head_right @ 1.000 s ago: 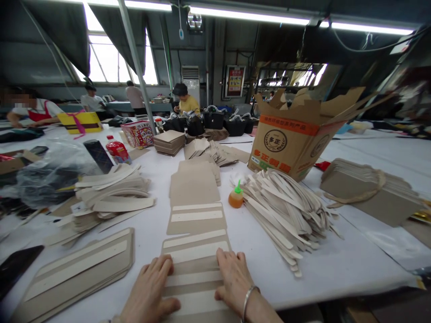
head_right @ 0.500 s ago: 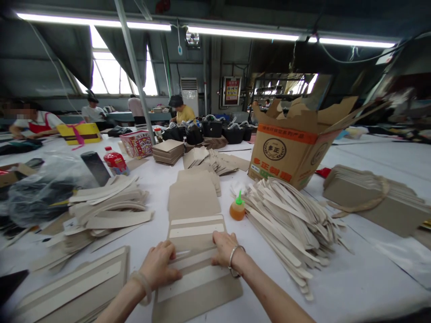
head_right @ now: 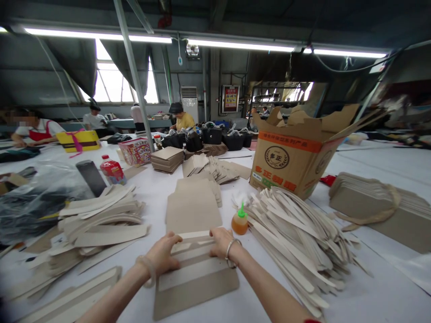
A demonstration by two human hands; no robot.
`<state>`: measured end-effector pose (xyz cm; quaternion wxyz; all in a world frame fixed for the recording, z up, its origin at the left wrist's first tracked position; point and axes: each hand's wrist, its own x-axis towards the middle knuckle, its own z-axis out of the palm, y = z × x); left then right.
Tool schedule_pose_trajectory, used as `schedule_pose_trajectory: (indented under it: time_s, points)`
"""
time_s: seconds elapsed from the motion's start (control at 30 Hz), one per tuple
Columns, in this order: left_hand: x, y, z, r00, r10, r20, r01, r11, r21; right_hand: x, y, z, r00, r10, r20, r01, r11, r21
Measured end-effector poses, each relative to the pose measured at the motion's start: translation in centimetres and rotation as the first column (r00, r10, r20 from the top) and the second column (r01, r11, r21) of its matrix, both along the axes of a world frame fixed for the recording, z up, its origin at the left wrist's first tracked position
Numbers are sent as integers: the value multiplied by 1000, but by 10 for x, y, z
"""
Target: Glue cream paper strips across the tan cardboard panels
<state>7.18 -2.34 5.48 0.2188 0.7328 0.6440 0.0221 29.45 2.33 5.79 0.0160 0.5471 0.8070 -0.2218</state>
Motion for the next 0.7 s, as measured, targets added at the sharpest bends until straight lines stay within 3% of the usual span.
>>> schedule_pose_trajectory:
  time_s: [0.1, 0.23, 0.53, 0.7]
  points:
    - [-3, 28, -2, 999, -19, -39, 18, 1000, -14, -6, 23, -2, 999, 20, 50, -20, 1000, -9]
    - [-5, 45, -4, 997, -51, -63, 50, 999, -6, -7, 36, -9, 996, 51, 77, -52, 999, 10]
    - [2, 63, -10, 983, -65, -173, 55, 997, -62, -9, 52, -21, 996, 34, 87, -37, 999, 30]
    - [7, 60, -4, 973, -72, -219, 61, 997, -54, -8, 49, -21, 999, 6, 40, -8, 998, 64]
